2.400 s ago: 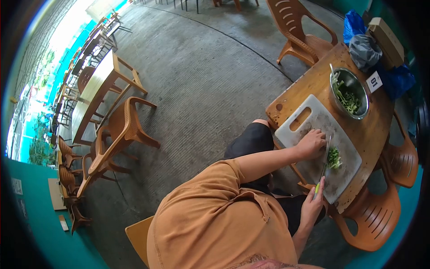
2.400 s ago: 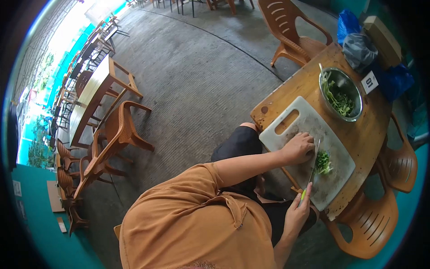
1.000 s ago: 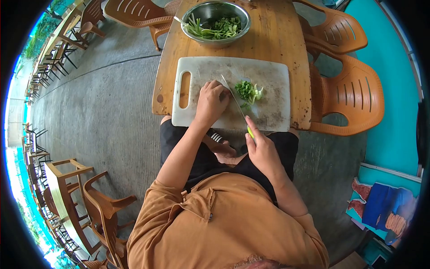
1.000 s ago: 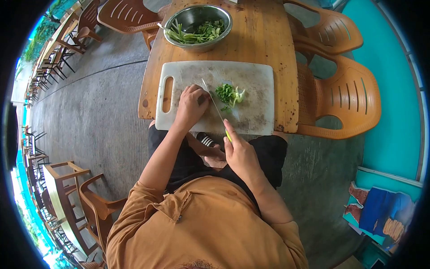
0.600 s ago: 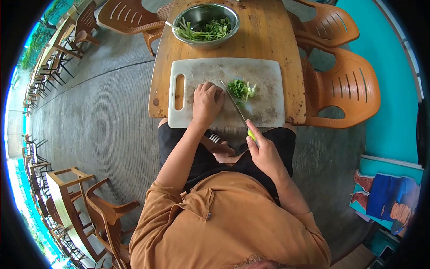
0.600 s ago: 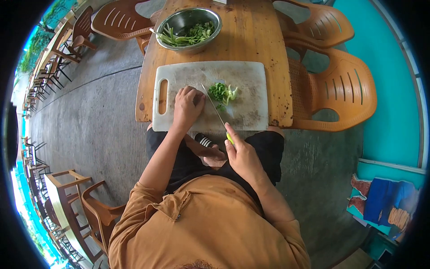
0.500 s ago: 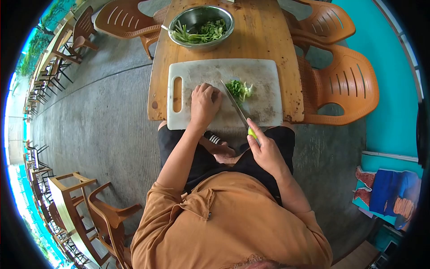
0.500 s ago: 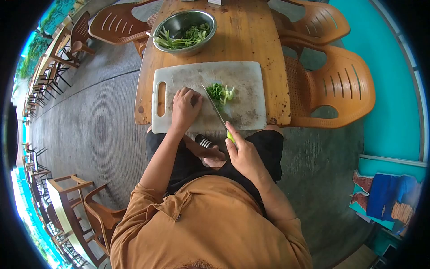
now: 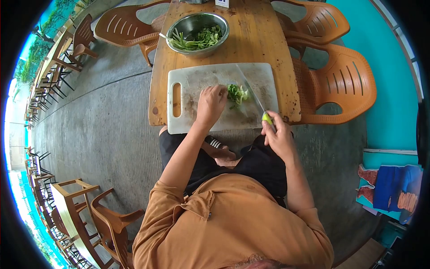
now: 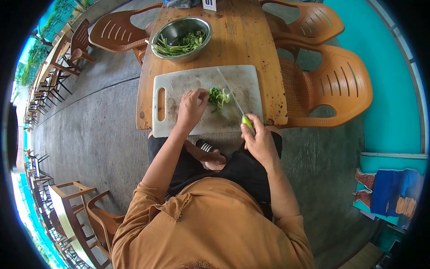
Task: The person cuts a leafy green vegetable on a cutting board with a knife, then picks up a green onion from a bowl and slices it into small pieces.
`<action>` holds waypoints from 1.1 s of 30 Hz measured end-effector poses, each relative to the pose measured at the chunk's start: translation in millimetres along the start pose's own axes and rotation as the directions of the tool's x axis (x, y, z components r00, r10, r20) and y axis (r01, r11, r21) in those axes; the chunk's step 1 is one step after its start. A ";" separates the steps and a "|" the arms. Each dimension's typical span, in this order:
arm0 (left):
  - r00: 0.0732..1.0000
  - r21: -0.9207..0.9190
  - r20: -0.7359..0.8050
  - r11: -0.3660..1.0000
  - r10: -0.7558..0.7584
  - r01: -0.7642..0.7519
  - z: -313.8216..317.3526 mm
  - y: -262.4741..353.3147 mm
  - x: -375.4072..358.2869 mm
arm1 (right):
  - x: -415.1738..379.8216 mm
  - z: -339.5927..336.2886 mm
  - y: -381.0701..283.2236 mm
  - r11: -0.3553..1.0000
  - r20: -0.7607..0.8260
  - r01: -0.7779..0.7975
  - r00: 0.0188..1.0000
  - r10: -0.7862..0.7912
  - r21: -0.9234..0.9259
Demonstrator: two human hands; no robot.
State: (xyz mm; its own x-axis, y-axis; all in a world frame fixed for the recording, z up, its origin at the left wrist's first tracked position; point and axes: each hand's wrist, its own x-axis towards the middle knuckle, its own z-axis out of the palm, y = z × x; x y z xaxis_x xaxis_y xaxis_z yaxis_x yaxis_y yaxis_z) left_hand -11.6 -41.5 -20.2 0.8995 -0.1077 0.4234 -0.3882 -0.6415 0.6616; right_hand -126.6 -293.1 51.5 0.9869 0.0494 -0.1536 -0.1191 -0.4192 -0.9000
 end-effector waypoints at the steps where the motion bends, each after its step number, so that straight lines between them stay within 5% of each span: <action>1: 1.000 -0.002 0.001 1.000 0.001 -0.001 1.1 0.0 0.2 | 7.5 0.6 12.6 0.990 -0.076 0.027 0.996 -0.038 -0.135; 2: 1.000 -0.014 -0.007 1.000 0.014 -0.014 2.3 0.0 0.8 | 13.4 1.0 22.9 0.990 -0.079 0.026 0.996 -0.037 -0.136; 4: 0.999 -0.029 -0.015 0.999 0.028 -0.029 5.0 -1.3 0.5 | 25.3 -0.2 28.4 0.849 -0.221 0.187 0.917 -0.331 -0.494; 11: 0.998 -0.125 -0.047 0.991 -0.048 0.041 -8.6 -7.3 -3.4 | 61.6 3.8 41.2 0.722 -0.174 0.232 0.881 -0.440 -0.652; 18: 0.983 -0.158 0.003 0.970 -0.185 0.183 -23.9 -19.5 -3.6 | 74.8 13.0 42.2 0.720 -0.131 0.232 0.903 -0.410 -0.653; 30: 0.982 -0.263 -0.016 0.948 -0.189 0.178 -24.0 -28.3 -11.3 | 85.7 29.5 30.4 0.601 -0.115 0.289 0.832 -0.542 -0.745; 33: 0.983 -0.291 -0.037 0.943 -0.180 0.162 -21.8 -29.5 -12.6 | 86.8 50.6 15.9 0.615 0.004 0.387 0.848 -0.529 -0.687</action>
State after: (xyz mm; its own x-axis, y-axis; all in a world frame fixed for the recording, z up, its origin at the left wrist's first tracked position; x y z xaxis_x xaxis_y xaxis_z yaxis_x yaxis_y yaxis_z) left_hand -15.9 -4.6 -31.6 0.9465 0.0380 0.3203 -0.2791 -0.4013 0.8724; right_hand -48.4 -249.6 3.2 0.8999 0.2674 0.3446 0.3834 -0.8616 -0.3327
